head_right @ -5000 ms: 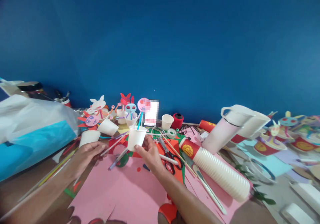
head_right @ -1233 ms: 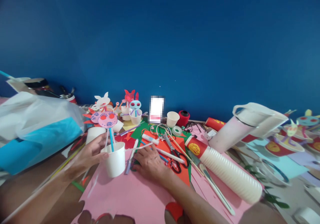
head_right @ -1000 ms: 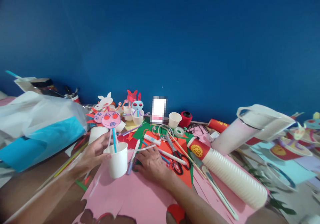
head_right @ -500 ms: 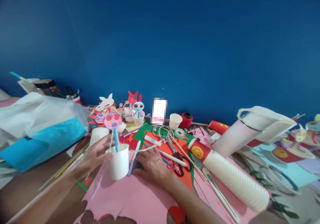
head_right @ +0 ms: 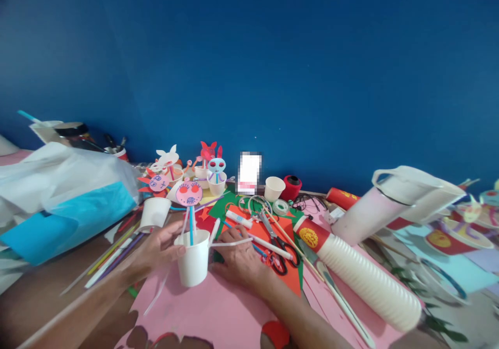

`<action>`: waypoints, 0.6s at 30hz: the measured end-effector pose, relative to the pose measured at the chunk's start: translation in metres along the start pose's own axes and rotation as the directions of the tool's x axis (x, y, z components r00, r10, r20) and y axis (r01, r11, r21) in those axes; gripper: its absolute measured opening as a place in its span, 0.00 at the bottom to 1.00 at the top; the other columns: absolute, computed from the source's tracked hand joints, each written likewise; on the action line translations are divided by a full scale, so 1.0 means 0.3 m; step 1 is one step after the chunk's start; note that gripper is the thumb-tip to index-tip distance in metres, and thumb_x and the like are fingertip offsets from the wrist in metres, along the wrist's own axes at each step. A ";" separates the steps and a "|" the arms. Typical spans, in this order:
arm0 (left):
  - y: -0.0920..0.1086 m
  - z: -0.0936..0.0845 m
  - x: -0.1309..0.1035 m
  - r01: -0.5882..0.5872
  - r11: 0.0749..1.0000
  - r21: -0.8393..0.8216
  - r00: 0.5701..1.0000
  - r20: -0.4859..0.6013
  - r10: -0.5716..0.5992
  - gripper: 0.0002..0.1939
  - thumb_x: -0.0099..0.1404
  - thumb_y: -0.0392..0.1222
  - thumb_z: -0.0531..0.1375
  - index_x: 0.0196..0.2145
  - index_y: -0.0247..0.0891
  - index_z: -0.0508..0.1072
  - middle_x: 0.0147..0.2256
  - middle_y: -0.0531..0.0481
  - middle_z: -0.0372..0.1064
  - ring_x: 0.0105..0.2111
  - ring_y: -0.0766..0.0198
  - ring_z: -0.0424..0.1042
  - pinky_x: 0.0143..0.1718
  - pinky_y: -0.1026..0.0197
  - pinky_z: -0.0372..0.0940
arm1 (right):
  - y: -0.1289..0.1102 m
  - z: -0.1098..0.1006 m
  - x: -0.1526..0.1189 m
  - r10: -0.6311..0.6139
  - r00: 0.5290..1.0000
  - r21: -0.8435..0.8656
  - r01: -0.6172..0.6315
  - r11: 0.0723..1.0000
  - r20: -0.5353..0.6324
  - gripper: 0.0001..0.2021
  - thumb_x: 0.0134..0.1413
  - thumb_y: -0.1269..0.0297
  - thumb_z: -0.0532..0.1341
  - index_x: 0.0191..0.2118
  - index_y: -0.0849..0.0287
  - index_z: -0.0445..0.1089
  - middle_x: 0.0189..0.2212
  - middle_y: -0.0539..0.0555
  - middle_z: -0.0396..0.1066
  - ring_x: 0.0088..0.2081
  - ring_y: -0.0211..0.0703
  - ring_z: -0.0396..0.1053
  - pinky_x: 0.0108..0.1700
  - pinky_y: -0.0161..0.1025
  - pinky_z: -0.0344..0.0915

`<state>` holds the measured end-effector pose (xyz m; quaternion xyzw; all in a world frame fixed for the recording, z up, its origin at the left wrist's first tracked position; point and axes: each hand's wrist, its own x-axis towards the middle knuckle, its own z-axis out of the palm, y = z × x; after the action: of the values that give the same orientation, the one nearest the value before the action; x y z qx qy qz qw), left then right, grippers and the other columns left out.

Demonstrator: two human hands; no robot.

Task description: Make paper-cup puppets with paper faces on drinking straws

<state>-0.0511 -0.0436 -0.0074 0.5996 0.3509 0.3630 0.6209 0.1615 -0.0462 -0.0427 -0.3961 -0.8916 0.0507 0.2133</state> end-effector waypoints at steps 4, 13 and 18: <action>-0.005 0.003 0.001 0.000 1.000 0.010 1.000 0.003 0.000 0.23 0.57 0.40 0.59 0.51 0.39 0.63 0.50 0.45 0.65 0.45 0.56 0.66 0.45 0.58 0.61 | 0.005 0.009 -0.001 -0.016 1.000 -0.007 0.016 1.000 -0.018 0.04 0.45 0.65 0.59 0.29 0.58 0.65 0.30 0.53 0.64 0.35 0.45 0.58 0.43 0.44 0.53; 0.016 -0.008 0.001 -0.035 0.999 0.009 0.998 -0.044 0.035 0.25 0.56 0.42 0.59 0.51 0.36 0.63 0.50 0.42 0.64 0.50 0.50 0.62 0.47 0.54 0.60 | 0.004 0.017 -0.015 0.033 0.999 0.051 -0.033 0.998 0.011 0.06 0.48 0.62 0.59 0.32 0.57 0.67 0.30 0.53 0.67 0.36 0.45 0.62 0.41 0.40 0.54; 0.012 -0.021 0.002 -0.084 0.996 -0.002 0.986 -0.147 0.083 0.34 0.52 0.43 0.62 0.56 0.39 0.56 0.55 0.41 0.58 0.53 0.48 0.58 0.50 0.52 0.58 | 0.012 0.028 -0.012 0.048 0.999 0.078 -0.048 0.996 0.002 0.09 0.48 0.60 0.60 0.35 0.58 0.68 0.33 0.54 0.69 0.38 0.46 0.63 0.46 0.44 0.52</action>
<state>-0.0565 -0.0398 -0.0040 0.5831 0.3688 0.4329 0.5802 0.1626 -0.0456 -0.0524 -0.4090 -0.8791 0.0904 0.2273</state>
